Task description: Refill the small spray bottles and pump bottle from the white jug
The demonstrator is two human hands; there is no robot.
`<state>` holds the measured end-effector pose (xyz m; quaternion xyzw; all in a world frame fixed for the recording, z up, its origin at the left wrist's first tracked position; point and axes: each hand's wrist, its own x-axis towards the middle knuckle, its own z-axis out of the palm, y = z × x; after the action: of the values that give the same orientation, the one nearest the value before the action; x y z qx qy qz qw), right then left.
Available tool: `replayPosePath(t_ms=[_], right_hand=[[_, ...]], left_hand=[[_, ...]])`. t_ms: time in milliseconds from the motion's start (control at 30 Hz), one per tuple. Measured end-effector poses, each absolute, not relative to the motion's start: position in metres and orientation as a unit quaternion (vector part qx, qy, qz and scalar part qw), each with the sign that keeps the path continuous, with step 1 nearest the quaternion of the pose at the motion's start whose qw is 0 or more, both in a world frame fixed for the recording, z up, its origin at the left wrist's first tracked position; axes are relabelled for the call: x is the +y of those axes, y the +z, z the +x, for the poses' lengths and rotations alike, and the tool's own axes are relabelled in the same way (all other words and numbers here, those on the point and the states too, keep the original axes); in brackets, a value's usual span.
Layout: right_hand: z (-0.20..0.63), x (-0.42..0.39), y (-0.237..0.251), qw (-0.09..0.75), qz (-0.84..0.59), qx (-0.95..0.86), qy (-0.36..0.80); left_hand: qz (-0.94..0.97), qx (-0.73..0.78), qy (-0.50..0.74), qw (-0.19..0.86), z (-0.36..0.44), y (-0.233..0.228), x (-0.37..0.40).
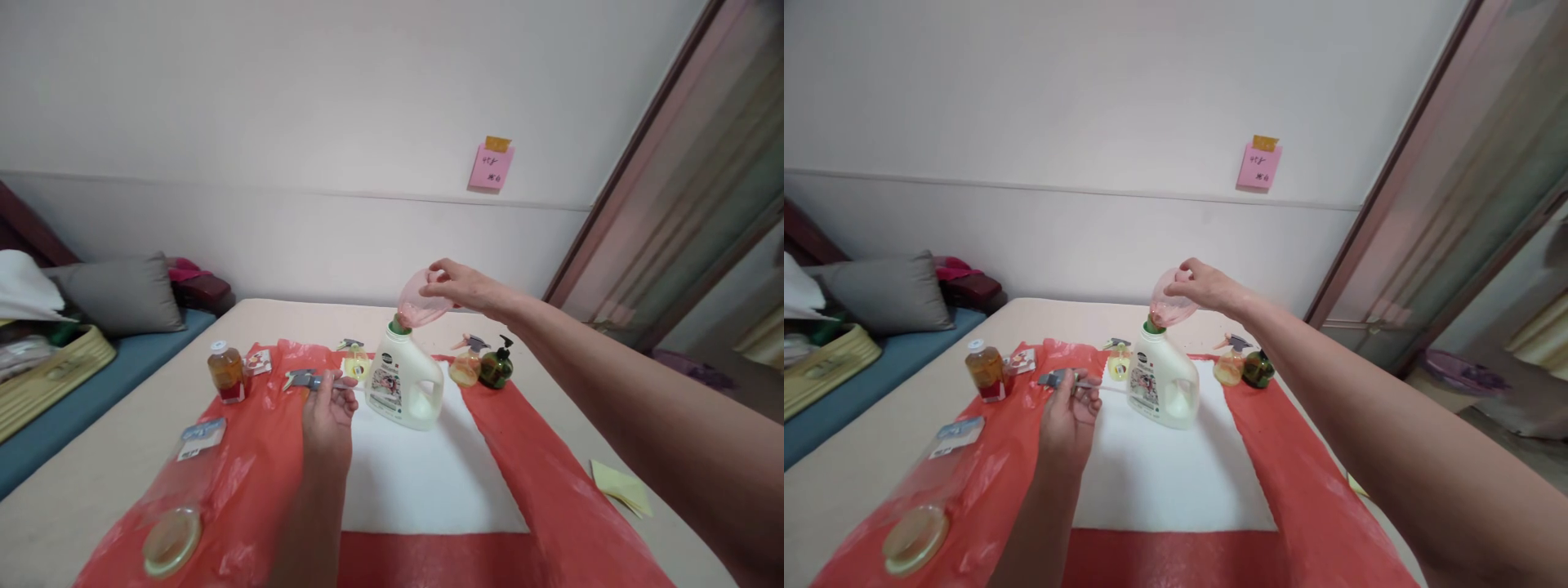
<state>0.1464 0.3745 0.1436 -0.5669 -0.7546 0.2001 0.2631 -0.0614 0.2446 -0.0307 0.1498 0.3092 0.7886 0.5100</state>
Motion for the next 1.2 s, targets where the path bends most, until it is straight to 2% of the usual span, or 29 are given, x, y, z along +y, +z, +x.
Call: replayPosePath(t_ms=[167,333,600,733,867,1000,1100,1200], right_hand=[[0.136,0.370,0.149,0.236,-0.581,-0.766,0.140],[0.133,0.364,0.149,0.242,-0.581,-0.766,0.132],[0.142,0.357,0.134,0.304,-0.554,-0.764,0.130],[0.156,0.349,0.119,0.375,-0.549,-0.730,0.159],[0.175,0.336,0.081,0.501,-0.551,-0.614,0.262],[0.185,0.306,0.025,0.606,-0.489,-0.404,0.479],[0.184,0.276,-0.015,0.604,-0.401,-0.289,0.625],[0.183,0.253,-0.046,0.609,-0.358,-0.232,0.669]], left_hand=[[0.151,0.307,0.788,0.511,-0.062,-0.030,0.243],[0.151,0.311,0.787,0.511,-0.061,-0.028,0.242],[0.154,0.315,0.783,0.514,-0.057,-0.027,0.243],[0.156,0.316,0.781,0.515,-0.056,-0.029,0.244],[0.156,0.318,0.780,0.515,-0.054,-0.031,0.245],[0.151,0.318,0.779,0.519,-0.050,-0.033,0.246],[0.130,0.312,0.783,0.522,-0.047,-0.034,0.247],[0.104,0.288,0.790,0.531,-0.047,-0.034,0.248]])
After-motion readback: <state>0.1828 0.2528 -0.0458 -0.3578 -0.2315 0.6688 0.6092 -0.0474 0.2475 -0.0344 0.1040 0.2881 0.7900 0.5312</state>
